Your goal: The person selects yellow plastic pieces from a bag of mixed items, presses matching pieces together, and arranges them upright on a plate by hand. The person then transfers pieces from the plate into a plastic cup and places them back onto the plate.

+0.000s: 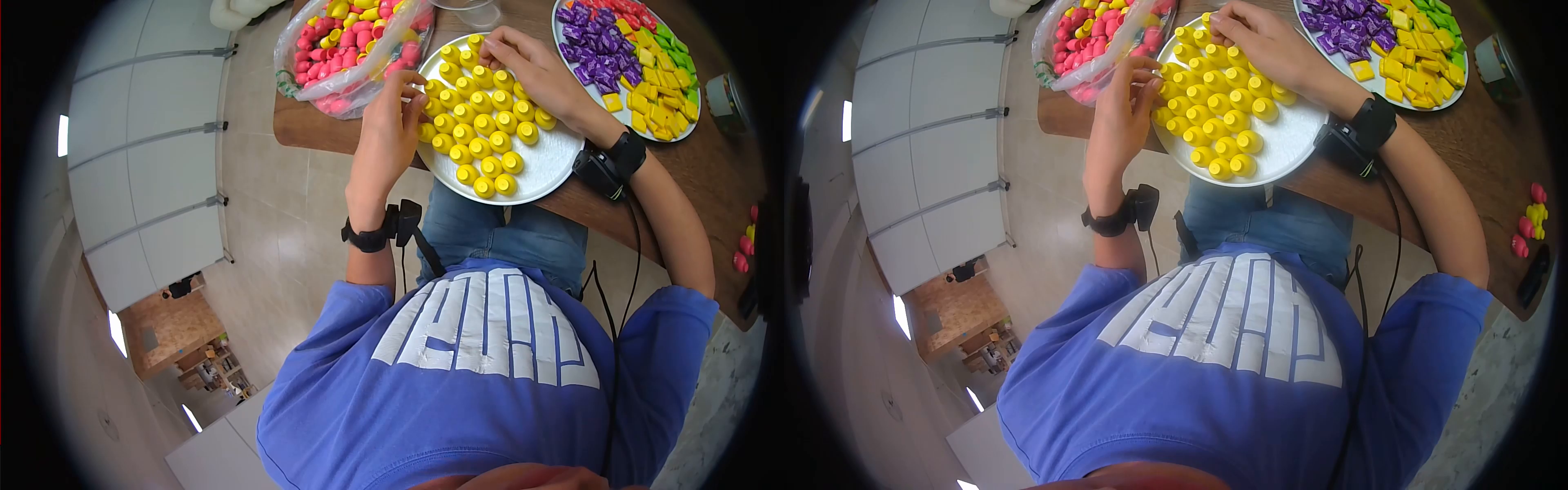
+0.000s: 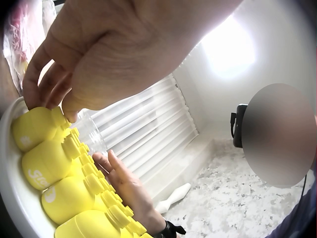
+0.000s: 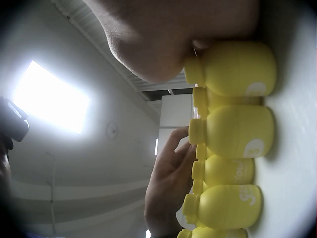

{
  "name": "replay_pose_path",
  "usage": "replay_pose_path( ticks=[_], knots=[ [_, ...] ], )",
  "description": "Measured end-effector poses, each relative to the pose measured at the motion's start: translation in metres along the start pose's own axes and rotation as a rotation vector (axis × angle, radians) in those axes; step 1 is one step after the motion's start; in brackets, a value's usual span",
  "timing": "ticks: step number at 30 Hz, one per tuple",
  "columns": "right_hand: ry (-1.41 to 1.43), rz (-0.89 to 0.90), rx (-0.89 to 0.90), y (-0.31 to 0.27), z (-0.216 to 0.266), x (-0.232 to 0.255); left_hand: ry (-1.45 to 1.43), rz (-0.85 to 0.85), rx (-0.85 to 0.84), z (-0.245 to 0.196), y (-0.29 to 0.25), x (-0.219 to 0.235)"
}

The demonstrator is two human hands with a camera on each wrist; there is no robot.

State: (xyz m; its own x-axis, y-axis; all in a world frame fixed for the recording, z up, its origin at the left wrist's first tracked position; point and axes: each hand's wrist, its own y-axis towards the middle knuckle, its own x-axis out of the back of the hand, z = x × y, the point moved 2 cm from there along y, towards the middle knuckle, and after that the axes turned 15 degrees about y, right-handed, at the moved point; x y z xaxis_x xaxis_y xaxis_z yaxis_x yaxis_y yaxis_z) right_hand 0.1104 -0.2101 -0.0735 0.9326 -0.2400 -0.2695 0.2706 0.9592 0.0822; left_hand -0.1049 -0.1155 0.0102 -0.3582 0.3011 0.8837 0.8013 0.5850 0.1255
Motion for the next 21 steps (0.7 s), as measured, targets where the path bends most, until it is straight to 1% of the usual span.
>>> replay_pose_path(
  ticks=[3,6,8,15,21],
  knots=[
    [-0.003,-0.005,0.009,0.0016,-0.0028,0.0009,-0.015,-0.003,0.011,0.0010,-0.0006,0.0001],
    [-0.004,-0.002,0.007,0.0015,-0.0030,0.0016,0.001,0.036,0.043,0.0026,-0.0004,-0.0001],
    [-0.001,0.002,0.004,0.0013,-0.0017,0.0011,-0.005,0.002,0.006,0.0009,0.0002,-0.0002],
    [-0.031,0.015,0.025,0.0030,-0.0033,0.0023,-0.031,0.005,0.015,-0.0039,-0.0001,0.0012],
    [-0.036,0.013,0.026,0.0027,-0.0027,0.0026,0.009,-0.013,-0.023,-0.0001,0.0007,-0.0008]
  ],
)
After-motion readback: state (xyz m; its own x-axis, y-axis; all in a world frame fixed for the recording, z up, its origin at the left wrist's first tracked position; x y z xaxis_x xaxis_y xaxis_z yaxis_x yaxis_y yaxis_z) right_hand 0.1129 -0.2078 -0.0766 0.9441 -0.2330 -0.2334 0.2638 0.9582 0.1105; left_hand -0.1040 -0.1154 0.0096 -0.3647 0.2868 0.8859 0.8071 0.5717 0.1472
